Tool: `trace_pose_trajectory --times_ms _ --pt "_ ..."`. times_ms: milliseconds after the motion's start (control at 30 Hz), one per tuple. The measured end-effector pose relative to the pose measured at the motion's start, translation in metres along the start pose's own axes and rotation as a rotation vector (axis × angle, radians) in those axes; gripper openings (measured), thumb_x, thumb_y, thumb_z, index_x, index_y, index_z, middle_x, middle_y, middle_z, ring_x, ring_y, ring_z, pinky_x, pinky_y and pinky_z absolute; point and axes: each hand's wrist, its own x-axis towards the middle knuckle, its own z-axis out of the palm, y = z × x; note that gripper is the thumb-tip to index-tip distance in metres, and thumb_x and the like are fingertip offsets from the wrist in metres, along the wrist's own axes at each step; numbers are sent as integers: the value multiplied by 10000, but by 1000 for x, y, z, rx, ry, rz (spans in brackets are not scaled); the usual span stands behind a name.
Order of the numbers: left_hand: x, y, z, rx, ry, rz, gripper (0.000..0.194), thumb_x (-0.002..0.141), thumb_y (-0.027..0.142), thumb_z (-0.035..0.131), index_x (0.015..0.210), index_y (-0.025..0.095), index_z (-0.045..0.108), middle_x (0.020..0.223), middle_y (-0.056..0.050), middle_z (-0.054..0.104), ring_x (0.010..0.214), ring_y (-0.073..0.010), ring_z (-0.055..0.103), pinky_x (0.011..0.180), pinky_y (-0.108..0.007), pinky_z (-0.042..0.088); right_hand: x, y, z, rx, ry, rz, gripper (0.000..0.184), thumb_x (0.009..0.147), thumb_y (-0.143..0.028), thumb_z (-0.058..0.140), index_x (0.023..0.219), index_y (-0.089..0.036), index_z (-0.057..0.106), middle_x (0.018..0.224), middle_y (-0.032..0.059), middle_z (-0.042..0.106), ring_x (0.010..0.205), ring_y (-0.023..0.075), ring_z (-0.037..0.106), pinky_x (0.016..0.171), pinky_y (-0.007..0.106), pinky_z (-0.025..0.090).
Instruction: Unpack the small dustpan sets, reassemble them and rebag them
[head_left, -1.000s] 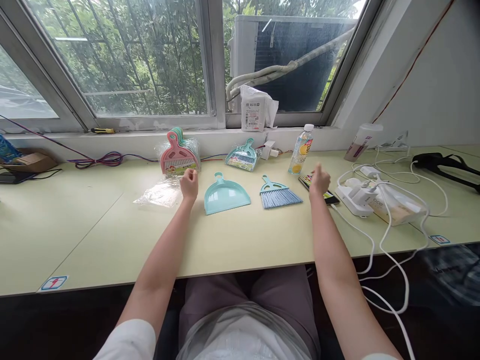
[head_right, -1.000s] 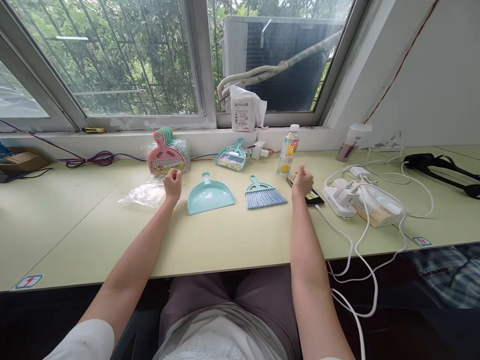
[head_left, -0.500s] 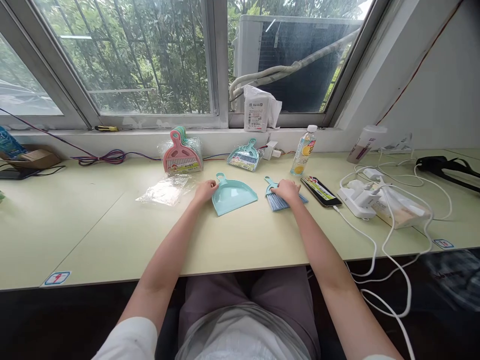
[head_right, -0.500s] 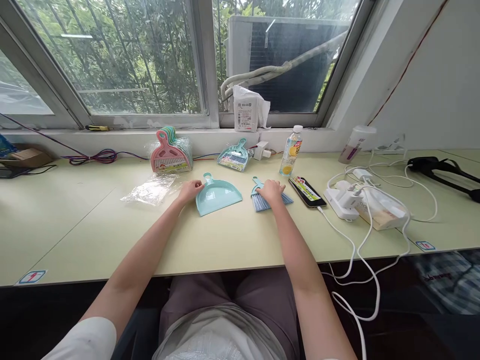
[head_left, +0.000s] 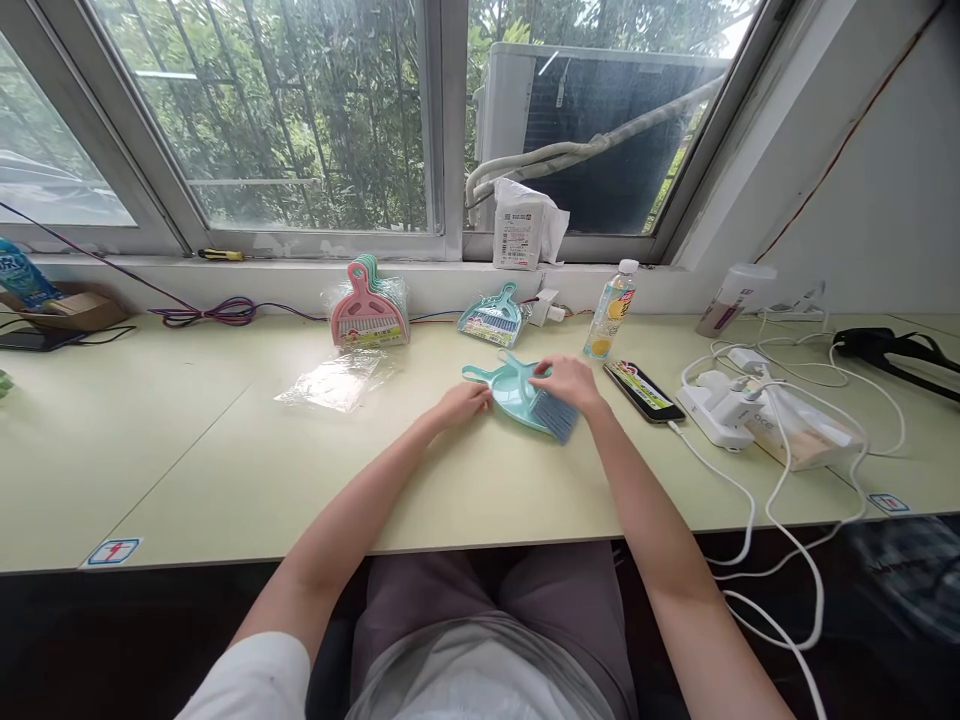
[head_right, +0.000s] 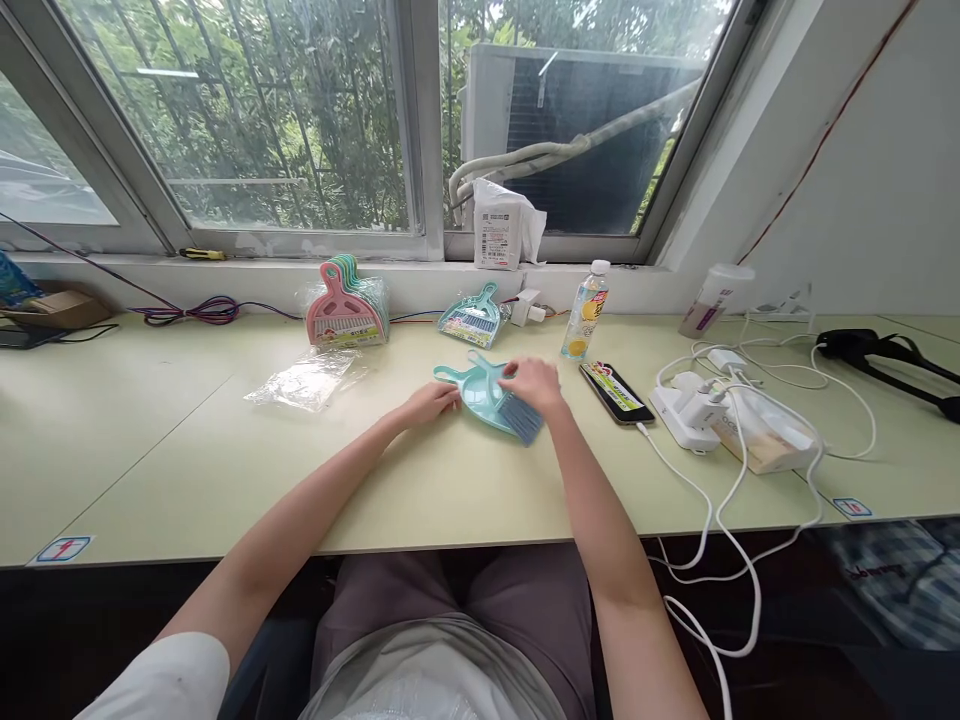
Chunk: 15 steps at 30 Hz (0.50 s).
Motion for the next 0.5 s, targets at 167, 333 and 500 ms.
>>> trace_pose_trajectory --times_ms 167,333,500 --pt "-4 19 0 223 142 225 200 883 293 495 977 217 654 966 -62 638 939 -211 569 831 -319 440 -7 -22 13 -95 -93 -139 178 770 -363 617 845 -246 728 987 39 720 979 217 601 894 344 334" --pt "-5 -8 -11 380 353 192 490 824 146 566 1296 238 469 1342 -103 460 1233 -254 439 1020 -417 383 -5 -25 23 -50 -42 -160 192 799 -401 625 879 -266 736 1068 48 675 1057 233 540 899 360 321" --pt "-4 -26 -15 502 187 248 435 848 118 522 1261 251 500 1144 -87 555 1109 -230 504 952 -381 448 -7 -32 31 39 -39 -177 184 801 -423 641 858 -275 735 1098 34 649 1077 226 514 912 363 320"
